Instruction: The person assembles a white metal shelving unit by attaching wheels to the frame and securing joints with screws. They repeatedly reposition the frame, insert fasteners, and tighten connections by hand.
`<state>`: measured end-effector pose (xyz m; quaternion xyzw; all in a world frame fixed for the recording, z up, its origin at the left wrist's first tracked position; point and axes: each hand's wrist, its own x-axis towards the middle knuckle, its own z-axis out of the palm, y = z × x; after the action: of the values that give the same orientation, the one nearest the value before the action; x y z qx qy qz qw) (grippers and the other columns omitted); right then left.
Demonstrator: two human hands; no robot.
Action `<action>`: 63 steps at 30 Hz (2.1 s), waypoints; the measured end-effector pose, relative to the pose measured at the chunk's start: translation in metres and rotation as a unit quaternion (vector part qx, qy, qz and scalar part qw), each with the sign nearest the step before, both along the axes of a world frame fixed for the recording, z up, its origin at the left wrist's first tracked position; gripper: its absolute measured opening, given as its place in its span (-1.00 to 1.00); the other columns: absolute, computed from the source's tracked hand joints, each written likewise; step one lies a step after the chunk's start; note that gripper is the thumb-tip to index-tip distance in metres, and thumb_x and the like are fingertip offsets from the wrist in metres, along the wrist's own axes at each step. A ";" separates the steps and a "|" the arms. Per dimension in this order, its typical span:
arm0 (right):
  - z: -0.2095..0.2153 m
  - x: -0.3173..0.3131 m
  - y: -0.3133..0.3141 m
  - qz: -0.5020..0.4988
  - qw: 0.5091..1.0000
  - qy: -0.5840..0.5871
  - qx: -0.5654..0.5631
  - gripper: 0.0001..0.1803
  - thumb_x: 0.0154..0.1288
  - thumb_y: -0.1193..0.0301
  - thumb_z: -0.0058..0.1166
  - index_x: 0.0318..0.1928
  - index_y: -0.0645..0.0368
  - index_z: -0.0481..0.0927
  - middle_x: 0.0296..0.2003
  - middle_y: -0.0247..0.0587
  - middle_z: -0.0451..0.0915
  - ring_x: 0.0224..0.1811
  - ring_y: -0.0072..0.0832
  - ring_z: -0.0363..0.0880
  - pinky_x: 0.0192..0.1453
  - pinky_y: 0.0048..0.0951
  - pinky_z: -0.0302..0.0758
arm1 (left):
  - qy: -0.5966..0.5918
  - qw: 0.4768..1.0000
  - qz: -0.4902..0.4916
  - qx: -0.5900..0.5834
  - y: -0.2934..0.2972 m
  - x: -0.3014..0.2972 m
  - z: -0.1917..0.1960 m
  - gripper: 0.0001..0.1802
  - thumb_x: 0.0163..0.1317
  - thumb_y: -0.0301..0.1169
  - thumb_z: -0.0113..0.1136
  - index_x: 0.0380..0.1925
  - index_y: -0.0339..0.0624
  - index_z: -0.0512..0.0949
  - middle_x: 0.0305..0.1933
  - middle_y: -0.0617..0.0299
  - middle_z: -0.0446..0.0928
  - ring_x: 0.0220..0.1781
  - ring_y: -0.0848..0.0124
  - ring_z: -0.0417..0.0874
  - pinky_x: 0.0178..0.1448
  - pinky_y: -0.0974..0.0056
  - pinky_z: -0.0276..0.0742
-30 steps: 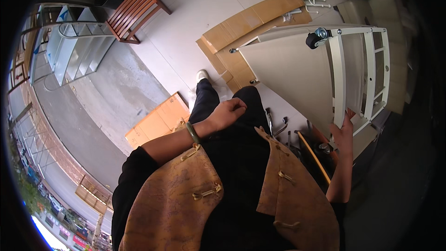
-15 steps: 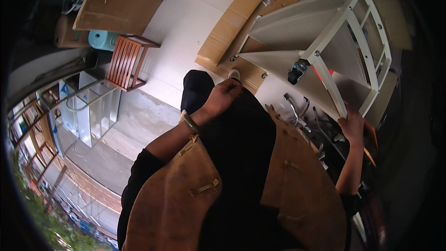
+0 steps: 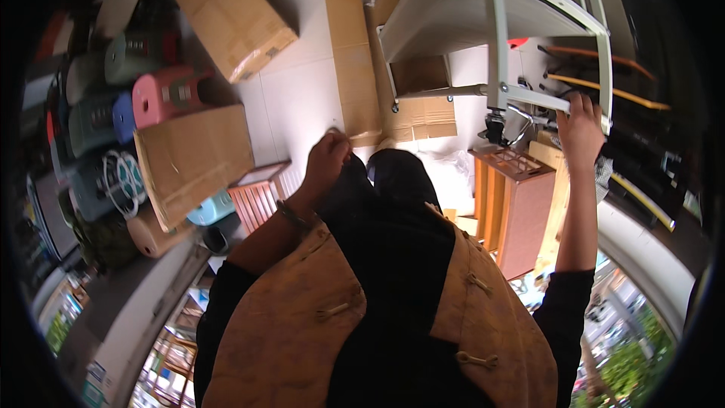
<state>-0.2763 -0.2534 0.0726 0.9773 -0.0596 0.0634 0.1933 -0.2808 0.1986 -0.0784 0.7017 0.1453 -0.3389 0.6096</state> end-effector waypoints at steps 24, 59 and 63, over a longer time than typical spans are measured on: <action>-0.023 0.011 -0.003 -0.073 0.997 -0.036 0.016 -0.77 0.19 0.50 0.05 -0.11 0.12 0.54 -0.12 -0.23 0.61 0.01 -0.19 0.55 -0.25 -0.26 0.70 | 0.046 0.998 -0.038 -0.001 -0.056 -0.059 0.012 -0.76 0.37 -0.39 0.08 -0.01 -0.20 0.47 -0.17 0.23 0.58 -0.25 0.48 0.58 -0.15 0.36 0.51; -0.018 -0.018 0.015 -0.101 0.863 -0.310 0.387 -0.44 0.04 0.73 0.06 0.11 0.09 0.49 0.03 -0.21 0.49 -0.04 -0.32 0.50 -0.06 -0.34 0.55 | -0.039 0.971 -0.190 -0.136 -0.175 0.114 0.028 -0.71 0.44 -0.43 -0.04 0.08 -0.27 0.51 -0.22 0.31 0.55 -0.21 0.54 0.52 -0.11 0.42 0.46; -0.038 -0.026 0.079 -0.283 0.456 -0.405 0.741 -0.85 0.30 0.60 0.10 -0.13 0.20 0.48 -0.26 -0.38 0.51 -0.35 -0.69 0.41 -0.27 -0.62 0.37 | -0.036 0.922 -0.343 -0.176 -0.186 0.147 0.059 -0.75 0.38 -0.39 0.14 -0.01 -0.21 0.58 -0.17 0.29 0.60 -0.09 0.57 0.57 0.01 0.40 0.51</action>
<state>-0.3028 -0.1748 0.0349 0.5459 -0.4293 0.3252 -0.6418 -0.1341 0.0131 -0.0197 0.6014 -0.1880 -0.5219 0.5749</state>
